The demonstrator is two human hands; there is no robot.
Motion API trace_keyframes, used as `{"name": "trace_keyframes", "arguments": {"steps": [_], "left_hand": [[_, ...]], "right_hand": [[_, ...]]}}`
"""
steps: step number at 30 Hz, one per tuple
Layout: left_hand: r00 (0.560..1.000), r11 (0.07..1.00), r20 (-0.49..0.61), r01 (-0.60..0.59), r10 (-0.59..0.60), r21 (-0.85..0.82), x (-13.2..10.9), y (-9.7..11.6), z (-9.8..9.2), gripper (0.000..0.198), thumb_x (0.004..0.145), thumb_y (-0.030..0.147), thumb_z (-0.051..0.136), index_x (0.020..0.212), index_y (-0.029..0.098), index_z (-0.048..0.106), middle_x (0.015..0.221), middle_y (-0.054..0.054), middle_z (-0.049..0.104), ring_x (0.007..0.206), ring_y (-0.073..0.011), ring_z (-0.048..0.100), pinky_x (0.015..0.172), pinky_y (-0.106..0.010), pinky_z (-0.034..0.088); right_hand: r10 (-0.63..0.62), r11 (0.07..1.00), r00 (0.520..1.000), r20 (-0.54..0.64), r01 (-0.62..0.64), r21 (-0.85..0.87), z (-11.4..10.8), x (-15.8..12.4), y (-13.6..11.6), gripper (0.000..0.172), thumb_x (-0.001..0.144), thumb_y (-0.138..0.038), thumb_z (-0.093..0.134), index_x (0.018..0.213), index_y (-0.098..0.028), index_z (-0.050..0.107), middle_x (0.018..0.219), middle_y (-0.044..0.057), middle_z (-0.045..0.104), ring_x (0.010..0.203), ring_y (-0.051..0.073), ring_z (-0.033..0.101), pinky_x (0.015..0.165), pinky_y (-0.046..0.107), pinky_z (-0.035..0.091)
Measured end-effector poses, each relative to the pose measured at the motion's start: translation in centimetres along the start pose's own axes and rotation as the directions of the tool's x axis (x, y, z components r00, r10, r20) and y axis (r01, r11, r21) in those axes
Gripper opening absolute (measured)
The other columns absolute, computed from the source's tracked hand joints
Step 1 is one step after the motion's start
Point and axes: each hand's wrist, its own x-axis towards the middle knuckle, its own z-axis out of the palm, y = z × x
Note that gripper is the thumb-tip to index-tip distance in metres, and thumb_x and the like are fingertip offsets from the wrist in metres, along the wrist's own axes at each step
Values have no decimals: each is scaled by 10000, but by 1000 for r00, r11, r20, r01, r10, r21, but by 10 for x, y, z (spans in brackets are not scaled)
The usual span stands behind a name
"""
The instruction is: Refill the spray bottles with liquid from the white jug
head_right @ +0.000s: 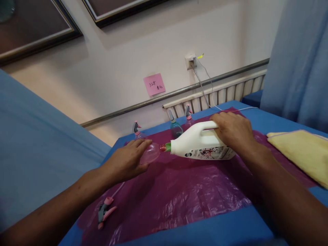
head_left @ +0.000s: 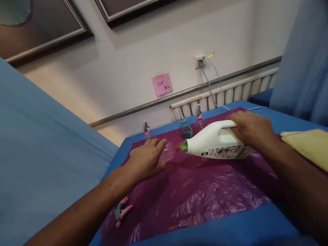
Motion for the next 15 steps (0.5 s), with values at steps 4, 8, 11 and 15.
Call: {"name": "trace_keyframes", "arguments": {"steps": [4, 8, 11, 15], "left_hand": [[1000, 1000, 16, -11, 11, -3, 0, 0, -2, 764, 920, 325, 747, 1620, 197, 470, 1579, -196, 618, 1462, -401, 597, 1102, -531, 614], [1000, 1000, 10, -26, 26, 12, 2, 0, -5, 733, 917, 332, 745, 1593, 185, 502, 1562, -204, 628, 1447, -417, 607, 1096, -546, 615], [999, 999, 8, -34, 33, 40, 3, 2, -9, 738, 919, 343, 749, 1599, 205, 498, 1556, -201, 637, 1424, -423, 622, 1088, -560, 612], [999, 996, 36, -31, 28, 85, 2, 5, -16, 774, 937, 342, 737, 1647, 214, 456, 1570, -199, 632, 1414, -413, 626, 1090, -540, 600]], "right_hand": [[2, 1000, 1000, -3, -2, 11, 1, 0, 1, 278, 1050, -370, 569, 1247, -310, 755, 1191, 64, 775, 1080, 297, 687, 724, 383, 364], [16, 1000, 1000, -1, -16, 18, 0, 0, 1, 287, 1039, -352, 582, 1263, -324, 759, 1206, 49, 783, 1104, 297, 687, 734, 382, 368], [18, 1000, 1000, 1, -18, 26, -2, 0, 0, 292, 1034, -321, 582, 1262, -337, 763, 1226, 37, 786, 1132, 299, 689, 742, 388, 372], [23, 999, 1000, 7, -23, 22, -3, 0, -2, 283, 1032, -333, 590, 1253, -332, 768, 1224, 42, 788, 1121, 308, 689, 727, 391, 357]]}}
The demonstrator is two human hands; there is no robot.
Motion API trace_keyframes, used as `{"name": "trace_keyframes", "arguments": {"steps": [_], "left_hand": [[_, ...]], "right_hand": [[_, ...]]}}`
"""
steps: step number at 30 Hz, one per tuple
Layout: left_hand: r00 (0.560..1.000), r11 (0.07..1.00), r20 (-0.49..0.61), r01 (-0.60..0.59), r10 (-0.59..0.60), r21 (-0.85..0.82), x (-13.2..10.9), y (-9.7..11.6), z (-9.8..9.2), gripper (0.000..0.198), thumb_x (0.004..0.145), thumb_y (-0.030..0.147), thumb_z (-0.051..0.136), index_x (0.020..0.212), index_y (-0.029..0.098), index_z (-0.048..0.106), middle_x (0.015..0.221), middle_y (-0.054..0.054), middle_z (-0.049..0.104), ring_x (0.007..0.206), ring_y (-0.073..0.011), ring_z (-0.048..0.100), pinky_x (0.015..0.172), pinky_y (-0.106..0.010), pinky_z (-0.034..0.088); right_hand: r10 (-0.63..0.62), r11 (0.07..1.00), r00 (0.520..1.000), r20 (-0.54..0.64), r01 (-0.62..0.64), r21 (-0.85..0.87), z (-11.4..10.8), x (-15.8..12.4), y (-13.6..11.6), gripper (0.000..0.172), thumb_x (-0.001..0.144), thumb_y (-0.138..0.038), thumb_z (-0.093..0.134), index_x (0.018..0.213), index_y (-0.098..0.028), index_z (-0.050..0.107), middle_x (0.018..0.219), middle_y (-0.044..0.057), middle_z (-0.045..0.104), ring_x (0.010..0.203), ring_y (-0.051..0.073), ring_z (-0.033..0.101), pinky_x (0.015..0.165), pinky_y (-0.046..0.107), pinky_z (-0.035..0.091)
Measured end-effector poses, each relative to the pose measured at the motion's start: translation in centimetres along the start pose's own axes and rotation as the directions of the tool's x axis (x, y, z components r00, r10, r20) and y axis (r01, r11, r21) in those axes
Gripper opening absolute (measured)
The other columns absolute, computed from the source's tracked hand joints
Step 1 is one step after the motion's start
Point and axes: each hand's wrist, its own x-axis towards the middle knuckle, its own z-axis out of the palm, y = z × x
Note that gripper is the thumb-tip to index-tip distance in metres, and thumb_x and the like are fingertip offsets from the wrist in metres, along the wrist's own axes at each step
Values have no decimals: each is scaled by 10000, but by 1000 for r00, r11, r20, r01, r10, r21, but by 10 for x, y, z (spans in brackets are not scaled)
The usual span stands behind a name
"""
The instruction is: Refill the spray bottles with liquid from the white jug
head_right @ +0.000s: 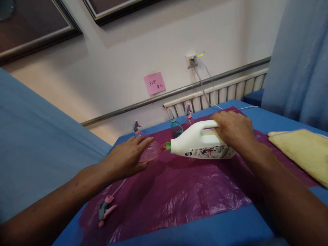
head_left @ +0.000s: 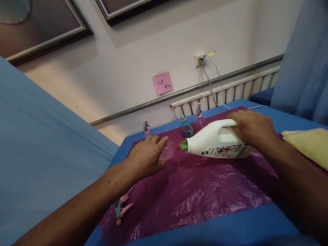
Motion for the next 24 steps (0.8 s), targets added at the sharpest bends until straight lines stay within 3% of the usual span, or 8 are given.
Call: {"name": "trace_keyframes", "arguments": {"steps": [24], "left_hand": [[999, 997, -2, -45, 45, 68, 3, -1, -5, 877, 899, 305, 735, 1710, 174, 425, 1538, -212, 635, 1390, -445, 603, 1057, -561, 590]], "right_hand": [[-17, 1000, 999, -33, 17, -2, 1, -2, 1, 257, 1037, -338, 600, 1220, -321, 781, 1147, 55, 775, 1057, 292, 681, 706, 375, 311]]}}
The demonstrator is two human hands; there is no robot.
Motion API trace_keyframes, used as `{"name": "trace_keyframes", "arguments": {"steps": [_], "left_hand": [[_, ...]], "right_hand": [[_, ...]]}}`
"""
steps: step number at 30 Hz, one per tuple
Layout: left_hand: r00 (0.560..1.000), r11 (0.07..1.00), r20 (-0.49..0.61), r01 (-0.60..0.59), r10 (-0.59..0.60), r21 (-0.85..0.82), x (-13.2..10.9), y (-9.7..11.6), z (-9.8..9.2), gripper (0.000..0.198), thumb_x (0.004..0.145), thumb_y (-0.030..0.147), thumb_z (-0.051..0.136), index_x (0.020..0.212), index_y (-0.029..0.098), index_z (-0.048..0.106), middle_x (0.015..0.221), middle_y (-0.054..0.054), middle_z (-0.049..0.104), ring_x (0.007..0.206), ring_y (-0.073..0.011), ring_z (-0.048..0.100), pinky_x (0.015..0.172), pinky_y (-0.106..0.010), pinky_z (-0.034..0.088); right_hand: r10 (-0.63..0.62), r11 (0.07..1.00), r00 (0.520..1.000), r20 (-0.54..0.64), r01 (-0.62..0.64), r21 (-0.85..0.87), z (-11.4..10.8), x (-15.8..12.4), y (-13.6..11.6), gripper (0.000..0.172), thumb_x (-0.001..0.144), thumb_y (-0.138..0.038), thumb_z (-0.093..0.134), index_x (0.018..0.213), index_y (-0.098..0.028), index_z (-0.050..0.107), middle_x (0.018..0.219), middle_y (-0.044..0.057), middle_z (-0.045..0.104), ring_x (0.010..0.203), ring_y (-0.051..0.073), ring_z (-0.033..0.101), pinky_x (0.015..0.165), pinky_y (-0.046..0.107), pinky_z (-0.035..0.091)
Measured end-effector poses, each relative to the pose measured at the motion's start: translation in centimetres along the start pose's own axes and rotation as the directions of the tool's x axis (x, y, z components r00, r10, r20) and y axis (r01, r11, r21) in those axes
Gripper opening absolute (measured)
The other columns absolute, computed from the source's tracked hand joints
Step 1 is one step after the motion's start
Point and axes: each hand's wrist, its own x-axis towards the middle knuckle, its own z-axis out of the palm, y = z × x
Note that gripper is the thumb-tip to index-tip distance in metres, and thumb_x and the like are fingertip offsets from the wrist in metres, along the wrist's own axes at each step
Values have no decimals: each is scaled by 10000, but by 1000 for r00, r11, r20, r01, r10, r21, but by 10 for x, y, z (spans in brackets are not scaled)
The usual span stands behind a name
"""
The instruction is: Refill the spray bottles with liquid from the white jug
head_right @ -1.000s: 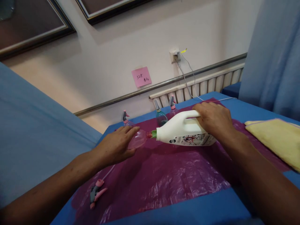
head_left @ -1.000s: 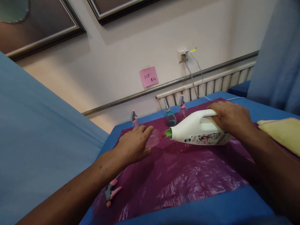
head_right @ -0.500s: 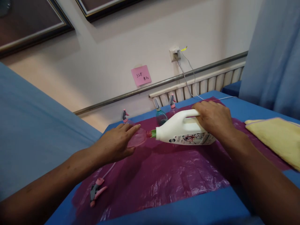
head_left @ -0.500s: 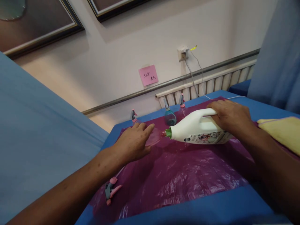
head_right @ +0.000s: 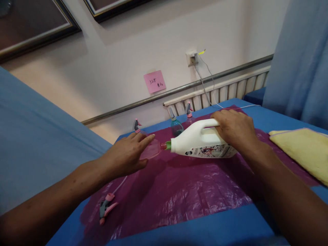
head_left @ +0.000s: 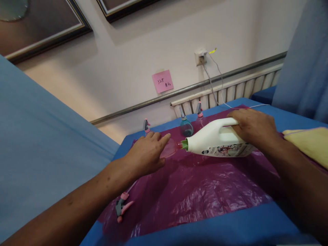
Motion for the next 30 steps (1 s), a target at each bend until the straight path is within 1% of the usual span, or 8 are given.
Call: {"name": "trace_keyframes", "arguments": {"steps": [6, 10, 20, 25, 30], "left_hand": [[1000, 1000, -22, -1, 2, 15, 1, 0, 2, 892, 882, 306, 741, 1707, 192, 423, 1519, -203, 643, 1386, -432, 607, 1063, -544, 583], [1000, 1000, -12, 4, -4, 20, 1, 2, -2, 886, 878, 292, 747, 1701, 204, 429, 1516, -202, 645, 1384, -434, 604, 1054, -541, 579], [1000, 1000, -14, 12, -12, 8, -2, 6, -8, 878, 876, 256, 757, 1699, 211, 454, 1530, -208, 638, 1388, -449, 602, 1054, -556, 567], [1000, 999, 0, 3, -3, 49, -2, 6, -10, 859, 905, 288, 731, 1706, 233, 426, 1529, -187, 642, 1360, -415, 601, 1058, -534, 557], [1000, 999, -8, 11, -11, 46, -1, 6, -10, 875, 891, 285, 760, 1702, 256, 434, 1516, -177, 643, 1343, -403, 610, 1054, -503, 554]], "right_hand": [[-5, 1000, 1000, -22, 5, -5, 4, 0, 3, 273, 1038, -349, 586, 1230, -318, 778, 1154, 55, 774, 1051, 286, 668, 709, 371, 304], [-31, 999, 999, -25, 31, 11, 6, 0, 5, 284, 1025, -345, 586, 1229, -310, 779, 1156, 50, 774, 1027, 277, 659, 720, 368, 315], [-14, 1000, 999, -39, 14, 17, 3, 0, 3, 256, 1018, -352, 610, 1191, -296, 789, 1122, 61, 776, 1016, 281, 662, 709, 361, 293], [-23, 999, 998, -51, 25, 35, 6, 1, 5, 262, 999, -322, 597, 1171, -299, 793, 1094, 61, 773, 997, 274, 652, 695, 355, 282], [-7, 999, 999, -43, 9, 46, 6, 1, 4, 256, 1009, -327, 605, 1184, -292, 788, 1104, 66, 775, 1003, 274, 651, 684, 353, 268]]}}
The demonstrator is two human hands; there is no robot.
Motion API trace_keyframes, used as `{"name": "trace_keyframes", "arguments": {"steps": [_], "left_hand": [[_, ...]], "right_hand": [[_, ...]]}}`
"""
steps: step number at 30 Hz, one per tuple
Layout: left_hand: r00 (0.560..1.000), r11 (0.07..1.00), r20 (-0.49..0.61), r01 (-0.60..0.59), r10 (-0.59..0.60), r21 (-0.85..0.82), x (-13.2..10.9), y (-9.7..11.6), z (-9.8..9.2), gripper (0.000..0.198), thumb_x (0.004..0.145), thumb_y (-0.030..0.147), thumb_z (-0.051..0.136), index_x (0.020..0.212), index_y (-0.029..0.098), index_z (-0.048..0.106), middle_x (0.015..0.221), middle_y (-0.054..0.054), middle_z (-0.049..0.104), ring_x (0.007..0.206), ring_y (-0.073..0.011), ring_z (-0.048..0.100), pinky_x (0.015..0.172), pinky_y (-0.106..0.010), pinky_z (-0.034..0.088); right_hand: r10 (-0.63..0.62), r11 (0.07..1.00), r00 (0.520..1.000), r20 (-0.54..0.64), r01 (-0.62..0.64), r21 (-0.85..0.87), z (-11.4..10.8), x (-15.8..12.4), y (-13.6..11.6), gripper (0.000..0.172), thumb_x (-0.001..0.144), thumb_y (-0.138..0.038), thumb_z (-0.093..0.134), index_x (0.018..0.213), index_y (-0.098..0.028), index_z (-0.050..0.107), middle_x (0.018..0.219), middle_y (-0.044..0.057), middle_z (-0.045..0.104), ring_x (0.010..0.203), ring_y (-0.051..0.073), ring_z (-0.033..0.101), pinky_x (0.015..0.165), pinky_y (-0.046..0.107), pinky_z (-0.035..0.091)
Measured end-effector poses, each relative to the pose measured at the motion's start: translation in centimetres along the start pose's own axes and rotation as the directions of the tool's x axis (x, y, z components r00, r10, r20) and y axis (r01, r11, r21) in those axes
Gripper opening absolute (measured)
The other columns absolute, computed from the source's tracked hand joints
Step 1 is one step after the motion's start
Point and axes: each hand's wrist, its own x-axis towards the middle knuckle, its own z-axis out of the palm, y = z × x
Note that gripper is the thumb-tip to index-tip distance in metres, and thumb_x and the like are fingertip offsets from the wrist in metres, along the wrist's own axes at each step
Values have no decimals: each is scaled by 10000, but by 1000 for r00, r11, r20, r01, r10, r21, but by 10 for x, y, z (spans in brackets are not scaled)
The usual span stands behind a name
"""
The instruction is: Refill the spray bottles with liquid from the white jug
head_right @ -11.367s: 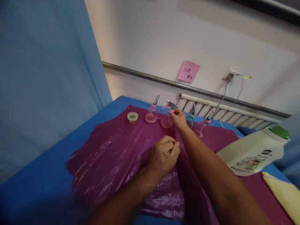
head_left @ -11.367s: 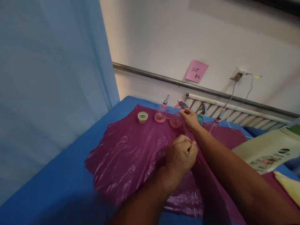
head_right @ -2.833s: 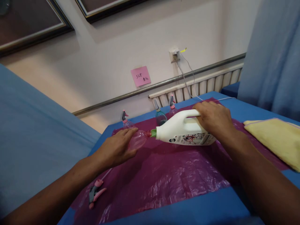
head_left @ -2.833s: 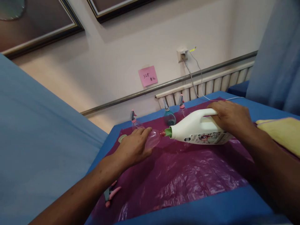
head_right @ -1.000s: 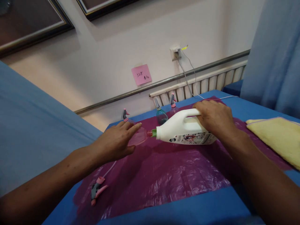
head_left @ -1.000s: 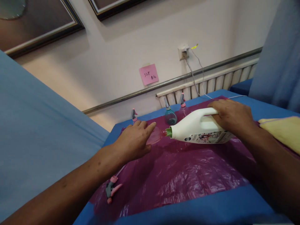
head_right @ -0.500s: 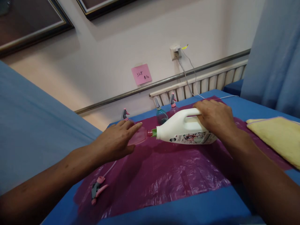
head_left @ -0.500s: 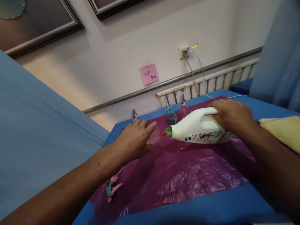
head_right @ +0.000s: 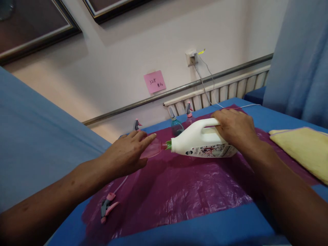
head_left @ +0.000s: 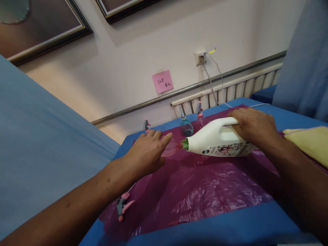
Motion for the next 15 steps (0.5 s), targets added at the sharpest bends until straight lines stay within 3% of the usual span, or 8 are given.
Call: {"name": "trace_keyframes", "arguments": {"steps": [15], "left_hand": [[999, 997, -3, -39, 40, 61, 3, 3, -6, 868, 888, 273, 734, 1705, 191, 450, 1428, -206, 679, 1264, -412, 629, 1046, -523, 543]], "right_hand": [[6, 1000, 1000, 22, -5, -26, -2, 0, -2, 268, 1017, -357, 614, 1218, -302, 782, 1130, 57, 778, 1044, 284, 671, 708, 372, 318]]}}
